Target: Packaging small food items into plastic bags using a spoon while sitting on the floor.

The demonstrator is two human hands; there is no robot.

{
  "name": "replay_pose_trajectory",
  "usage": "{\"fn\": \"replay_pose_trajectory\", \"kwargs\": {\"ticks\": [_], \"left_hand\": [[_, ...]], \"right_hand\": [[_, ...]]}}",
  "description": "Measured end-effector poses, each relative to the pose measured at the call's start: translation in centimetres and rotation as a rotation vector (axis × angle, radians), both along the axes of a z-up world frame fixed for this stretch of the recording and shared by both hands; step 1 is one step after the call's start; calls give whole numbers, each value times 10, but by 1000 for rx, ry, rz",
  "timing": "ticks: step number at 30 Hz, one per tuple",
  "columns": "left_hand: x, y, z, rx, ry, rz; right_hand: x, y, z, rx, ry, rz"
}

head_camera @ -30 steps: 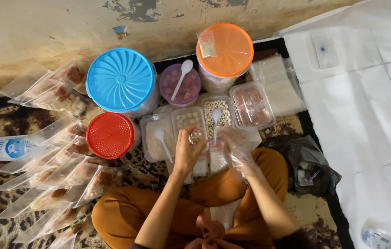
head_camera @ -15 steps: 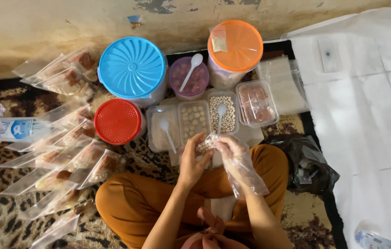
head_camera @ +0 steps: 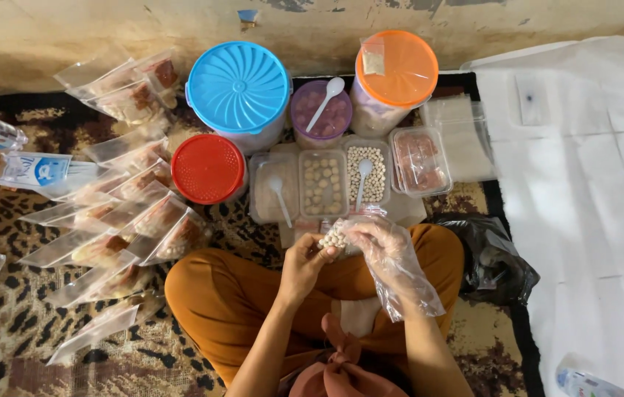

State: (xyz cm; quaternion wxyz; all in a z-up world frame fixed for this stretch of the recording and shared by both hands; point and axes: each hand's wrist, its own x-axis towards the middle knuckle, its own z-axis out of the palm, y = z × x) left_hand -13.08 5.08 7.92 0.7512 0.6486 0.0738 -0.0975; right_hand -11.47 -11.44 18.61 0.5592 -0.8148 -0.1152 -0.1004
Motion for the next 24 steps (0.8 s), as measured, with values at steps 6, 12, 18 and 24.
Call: {"fn": "replay_pose_trajectory", "kwargs": {"ticks": [6, 12, 18, 24], "left_hand": [[-7, 6, 3, 41, -31, 25], [-15, 15, 21, 3, -110, -22], [-16, 11, 23, -11, -158, -48], [-18, 11, 20, 72, -273, -17]], "right_hand": [[-6, 3, 9, -54, -59, 22], [-14, 4, 11, -88, -86, 58], [-19, 15, 37, -69, -54, 152], [-18, 10, 28, -65, -66, 144]]}}
